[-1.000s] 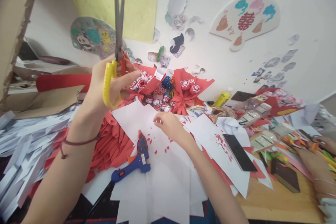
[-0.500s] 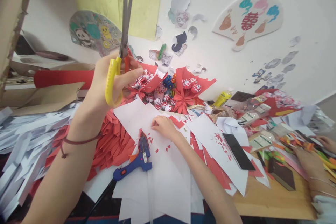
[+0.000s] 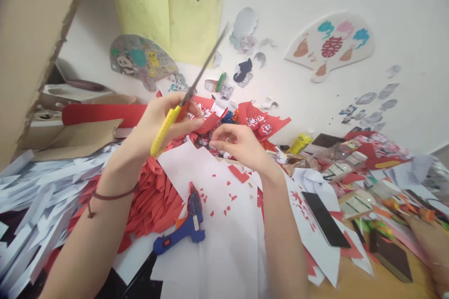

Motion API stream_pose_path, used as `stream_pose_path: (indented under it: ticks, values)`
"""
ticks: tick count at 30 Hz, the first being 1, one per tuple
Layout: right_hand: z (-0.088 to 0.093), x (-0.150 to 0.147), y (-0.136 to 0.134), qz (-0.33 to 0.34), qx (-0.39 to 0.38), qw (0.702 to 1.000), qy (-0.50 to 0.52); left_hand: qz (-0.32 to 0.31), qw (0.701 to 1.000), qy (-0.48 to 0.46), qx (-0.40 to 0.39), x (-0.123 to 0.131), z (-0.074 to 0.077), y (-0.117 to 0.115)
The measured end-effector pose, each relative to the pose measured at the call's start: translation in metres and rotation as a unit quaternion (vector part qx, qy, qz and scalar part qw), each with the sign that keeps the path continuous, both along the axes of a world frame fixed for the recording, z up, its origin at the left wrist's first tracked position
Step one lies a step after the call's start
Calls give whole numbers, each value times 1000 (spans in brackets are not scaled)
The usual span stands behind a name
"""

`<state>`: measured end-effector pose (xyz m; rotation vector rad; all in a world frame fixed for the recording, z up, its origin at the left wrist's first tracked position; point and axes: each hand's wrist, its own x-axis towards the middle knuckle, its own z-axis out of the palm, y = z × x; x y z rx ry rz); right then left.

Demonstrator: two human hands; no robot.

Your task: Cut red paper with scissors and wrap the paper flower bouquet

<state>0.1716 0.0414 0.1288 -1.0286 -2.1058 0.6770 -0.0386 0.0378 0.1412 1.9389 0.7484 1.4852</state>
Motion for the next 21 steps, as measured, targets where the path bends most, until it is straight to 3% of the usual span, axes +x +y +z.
stream_pose_path:
  ticks: [2, 4, 7, 9, 12, 15, 17, 21]
  values:
    - [16, -4, -11, -3, 38, 999, 27, -14, 1000, 21, -7, -1, 2, -5]
    - [20, -5, -16, -1, 54, 997, 57, -19, 999, 33, -17, -1, 2, -8]
    - [16, -3, -16, -6, 71, 995, 64, -22, 999, 38, -21, 1, 1, -7]
    - [9, -1, -10, -21, 79, 997, 15, -22, 999, 33, -17, 3, -1, -4]
    - [-15, -1, 6, -24, 36, 990, -136, -19, 999, 23, -22, 4, -3, 1]
    - [-53, -3, 30, 23, -83, 963, -257, -14, 999, 14, -33, 6, -2, 2]
    - [-78, -2, 45, 86, -167, 945, -269, -19, 999, 12, -34, 8, -2, 2]
    - [-100, 4, 59, 109, -179, 942, -261, -25, 999, 25, -24, 8, -3, 2]
